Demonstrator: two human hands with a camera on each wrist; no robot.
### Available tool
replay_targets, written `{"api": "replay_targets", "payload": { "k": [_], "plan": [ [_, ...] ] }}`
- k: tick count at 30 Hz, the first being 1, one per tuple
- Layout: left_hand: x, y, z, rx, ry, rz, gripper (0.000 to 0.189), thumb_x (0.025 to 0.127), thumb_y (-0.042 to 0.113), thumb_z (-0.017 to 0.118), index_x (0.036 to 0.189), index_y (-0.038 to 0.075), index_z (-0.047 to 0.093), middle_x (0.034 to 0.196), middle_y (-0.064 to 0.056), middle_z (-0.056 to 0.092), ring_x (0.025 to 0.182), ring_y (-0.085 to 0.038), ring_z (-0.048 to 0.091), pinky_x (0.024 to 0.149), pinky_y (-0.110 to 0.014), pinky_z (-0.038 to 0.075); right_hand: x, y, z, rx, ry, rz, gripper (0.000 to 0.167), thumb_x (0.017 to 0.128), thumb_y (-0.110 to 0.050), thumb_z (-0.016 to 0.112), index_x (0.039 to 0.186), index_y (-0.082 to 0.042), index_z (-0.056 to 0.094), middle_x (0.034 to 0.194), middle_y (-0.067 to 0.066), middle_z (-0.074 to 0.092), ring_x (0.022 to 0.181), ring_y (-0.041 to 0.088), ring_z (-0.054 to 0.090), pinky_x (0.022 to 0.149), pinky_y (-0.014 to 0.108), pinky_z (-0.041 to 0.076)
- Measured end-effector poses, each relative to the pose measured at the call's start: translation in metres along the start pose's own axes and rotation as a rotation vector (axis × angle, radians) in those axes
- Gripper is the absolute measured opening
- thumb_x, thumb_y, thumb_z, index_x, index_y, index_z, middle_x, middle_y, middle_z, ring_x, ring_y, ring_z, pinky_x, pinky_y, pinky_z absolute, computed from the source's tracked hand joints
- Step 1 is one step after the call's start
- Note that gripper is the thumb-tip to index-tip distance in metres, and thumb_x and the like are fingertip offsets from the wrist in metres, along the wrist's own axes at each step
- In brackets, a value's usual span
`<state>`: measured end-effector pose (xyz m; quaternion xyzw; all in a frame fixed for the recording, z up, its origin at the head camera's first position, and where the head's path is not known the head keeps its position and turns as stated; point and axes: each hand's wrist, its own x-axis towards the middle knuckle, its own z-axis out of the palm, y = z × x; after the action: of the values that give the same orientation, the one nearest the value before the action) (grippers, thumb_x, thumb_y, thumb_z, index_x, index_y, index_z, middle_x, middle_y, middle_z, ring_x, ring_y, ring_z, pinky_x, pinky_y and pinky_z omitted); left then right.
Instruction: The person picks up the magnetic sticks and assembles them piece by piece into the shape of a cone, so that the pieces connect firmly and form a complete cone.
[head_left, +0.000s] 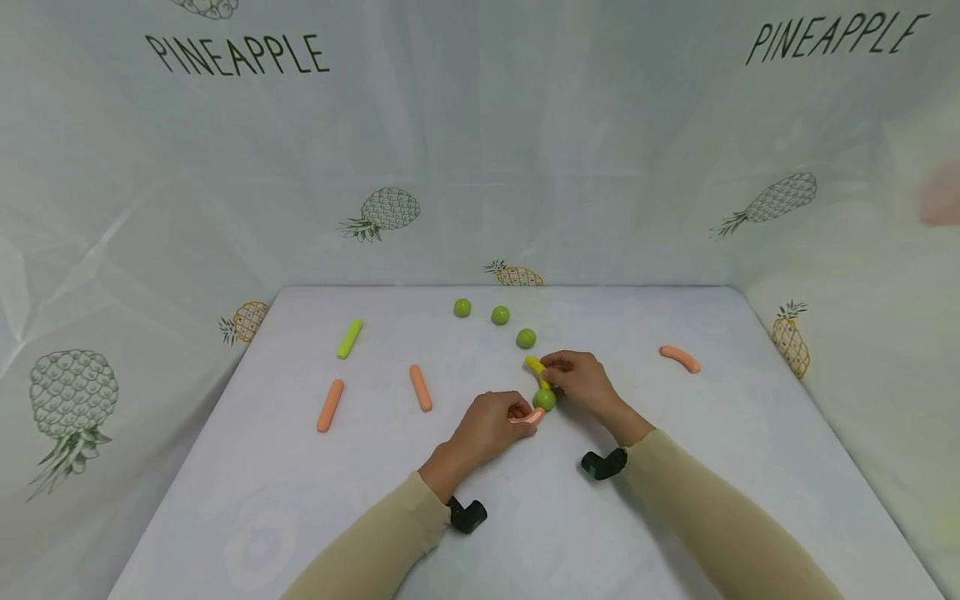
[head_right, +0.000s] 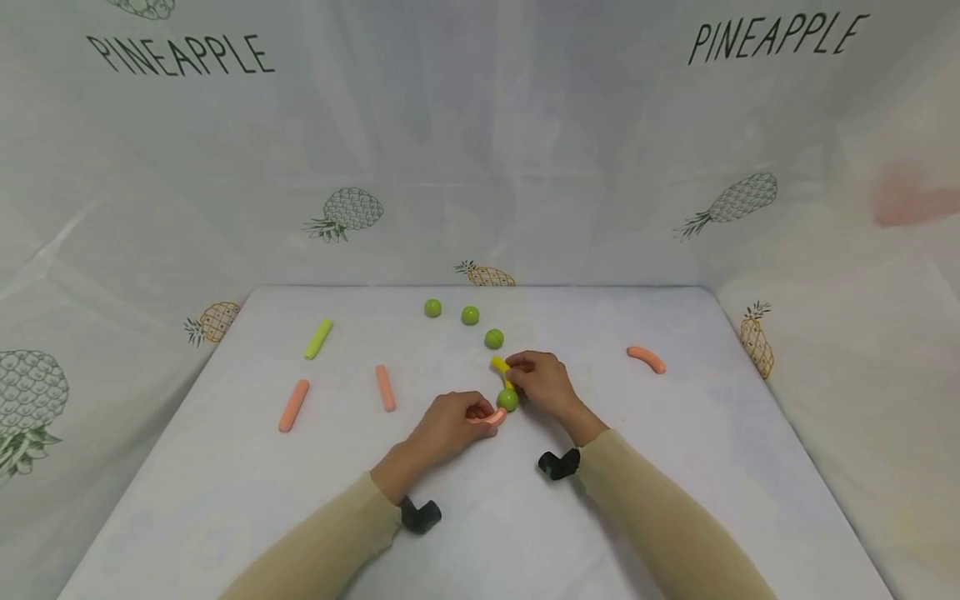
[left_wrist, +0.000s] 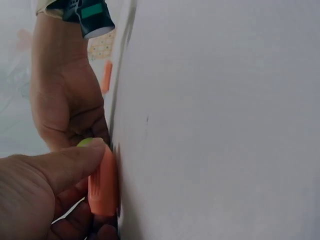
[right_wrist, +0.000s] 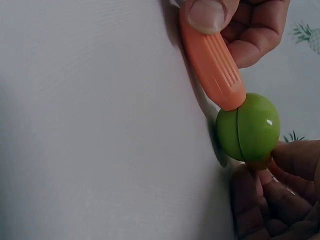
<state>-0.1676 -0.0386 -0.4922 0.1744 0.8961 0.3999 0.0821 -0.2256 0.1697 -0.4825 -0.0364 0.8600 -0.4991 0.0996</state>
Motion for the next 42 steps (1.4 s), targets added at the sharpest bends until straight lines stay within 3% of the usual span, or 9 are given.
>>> {"api": "replay_targets", "payload": {
  "k": [5, 11, 19, 28, 32, 36, 39, 42],
  "plan": [
    [-0.003, 0.001, -0.002, -0.023, -0.033, -0.016, 0.009, 0.097, 0.025, 0.078, 0.104, 0.021, 0.079, 0.091, 0.015, 0.072, 0.083, -0.003, 0.061, 0.079, -0.025, 0.051, -0.001, 0.000, 0.001, -0.050, 0.003, -0.022, 0.029, 0.101, -0.015, 0.069, 0.127, -0.003, 0.074, 0.120, 0.019, 0.075, 0.087, 0.017, 0.070, 0.073, 0.028, 0.058],
    [-0.004, 0.006, -0.001, -0.038, -0.028, -0.030, 0.011, 0.098, 0.029, 0.077, 0.104, 0.021, 0.080, 0.090, 0.015, 0.073, 0.082, -0.002, 0.061, 0.077, -0.024, 0.051, -0.001, -0.001, 0.002, -0.094, 0.003, -0.039, 0.027, 0.102, -0.016, 0.068, 0.126, -0.006, 0.076, 0.119, 0.015, 0.076, 0.087, 0.017, 0.066, 0.074, 0.028, 0.054],
    [-0.006, 0.011, -0.002, -0.031, -0.025, -0.033, 0.012, 0.097, 0.027, 0.078, 0.105, 0.018, 0.080, 0.091, 0.012, 0.074, 0.083, -0.004, 0.062, 0.077, -0.025, 0.051, -0.006, 0.001, 0.002, -0.142, 0.023, -0.050, 0.027, 0.104, -0.022, 0.067, 0.126, -0.009, 0.077, 0.122, 0.012, 0.076, 0.102, 0.021, 0.067, 0.085, 0.033, 0.054],
    [-0.006, 0.014, -0.002, -0.011, -0.030, -0.043, 0.017, 0.095, 0.022, 0.080, 0.111, 0.016, 0.080, 0.099, 0.008, 0.077, 0.089, -0.006, 0.065, 0.080, -0.027, 0.052, -0.036, 0.011, 0.000, -0.119, 0.071, -0.067, 0.036, 0.104, -0.030, 0.068, 0.133, -0.009, 0.073, 0.129, 0.011, 0.074, 0.117, 0.028, 0.069, 0.099, 0.048, 0.055],
    [-0.005, 0.015, -0.001, -0.028, -0.037, -0.034, 0.018, 0.095, 0.024, 0.080, 0.111, 0.016, 0.080, 0.099, 0.009, 0.077, 0.090, -0.005, 0.067, 0.080, -0.026, 0.053, -0.050, 0.015, 0.002, -0.112, 0.089, -0.078, 0.041, 0.098, -0.029, 0.077, 0.134, -0.009, 0.072, 0.122, 0.010, 0.076, 0.111, 0.027, 0.071, 0.095, 0.044, 0.056],
    [-0.004, 0.010, -0.002, -0.059, -0.040, -0.051, 0.020, 0.098, 0.036, 0.077, 0.108, 0.020, 0.082, 0.096, 0.013, 0.076, 0.089, -0.002, 0.067, 0.080, -0.026, 0.054, -0.056, 0.015, 0.008, -0.122, 0.118, -0.101, 0.042, 0.094, -0.029, 0.082, 0.129, -0.008, 0.074, 0.114, 0.009, 0.076, 0.104, 0.023, 0.069, 0.089, 0.036, 0.055],
    [-0.001, 0.004, -0.007, -0.058, -0.007, -0.090, 0.020, 0.100, 0.038, 0.072, 0.106, 0.021, 0.082, 0.097, 0.013, 0.076, 0.090, -0.003, 0.066, 0.081, -0.029, 0.054, -0.057, 0.013, 0.011, -0.130, 0.144, -0.113, 0.039, 0.094, -0.028, 0.082, 0.125, -0.007, 0.075, 0.110, 0.008, 0.075, 0.100, 0.022, 0.068, 0.086, 0.034, 0.054],
    [0.004, 0.001, -0.017, -0.032, 0.066, -0.128, 0.016, 0.101, 0.029, 0.070, 0.107, 0.019, 0.081, 0.100, 0.008, 0.076, 0.092, -0.008, 0.066, 0.083, -0.034, 0.056, -0.058, 0.013, 0.013, -0.144, 0.165, -0.105, 0.036, 0.094, -0.027, 0.082, 0.122, -0.007, 0.075, 0.107, 0.007, 0.074, 0.098, 0.021, 0.067, 0.085, 0.035, 0.054]
  ]
}}
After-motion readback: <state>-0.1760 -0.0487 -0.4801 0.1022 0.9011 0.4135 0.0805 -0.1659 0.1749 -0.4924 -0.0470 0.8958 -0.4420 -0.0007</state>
